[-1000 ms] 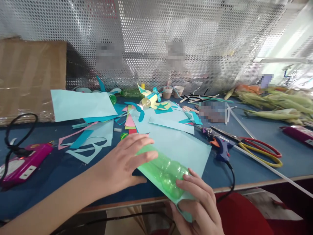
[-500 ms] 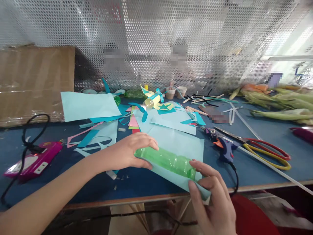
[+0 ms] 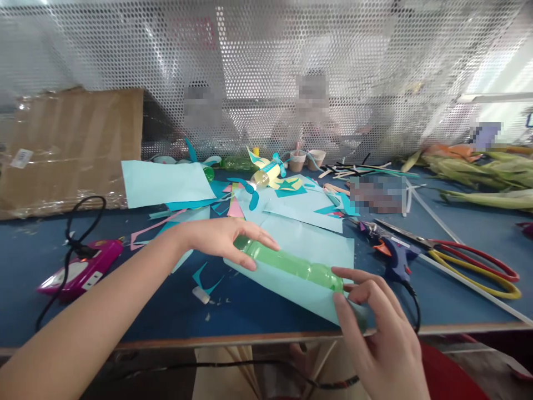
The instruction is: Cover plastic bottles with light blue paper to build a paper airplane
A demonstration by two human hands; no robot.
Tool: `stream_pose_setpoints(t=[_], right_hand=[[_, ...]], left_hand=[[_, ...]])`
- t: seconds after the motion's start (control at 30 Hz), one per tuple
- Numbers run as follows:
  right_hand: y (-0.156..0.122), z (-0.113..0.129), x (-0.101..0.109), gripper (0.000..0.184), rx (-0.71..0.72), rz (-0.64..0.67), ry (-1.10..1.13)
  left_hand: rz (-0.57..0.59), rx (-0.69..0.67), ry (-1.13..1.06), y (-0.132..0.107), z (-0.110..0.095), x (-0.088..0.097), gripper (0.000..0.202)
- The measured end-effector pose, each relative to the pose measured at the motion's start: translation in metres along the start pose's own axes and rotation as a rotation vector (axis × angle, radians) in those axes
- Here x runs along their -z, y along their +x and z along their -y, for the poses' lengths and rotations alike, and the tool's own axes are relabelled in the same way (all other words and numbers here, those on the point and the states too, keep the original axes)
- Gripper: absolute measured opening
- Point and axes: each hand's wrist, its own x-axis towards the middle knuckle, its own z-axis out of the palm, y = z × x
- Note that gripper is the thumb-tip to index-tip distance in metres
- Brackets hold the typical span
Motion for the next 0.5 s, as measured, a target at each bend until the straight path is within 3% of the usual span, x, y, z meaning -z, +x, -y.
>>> stream_pose_setpoints(t=[0.23, 0.5], right_hand=[[-0.002, -0.006, 0.003, 0.019, 0.033, 0.030, 0.047], [0.003, -0.005, 0.003, 0.020, -0.111, 0.025, 0.110]], left_hand=[[0.005, -0.050, -0.112, 0.009, 0.013, 0.004, 0.044], [-0.007, -0.019, -0.135, 0.010, 0.015, 0.003, 0.041]])
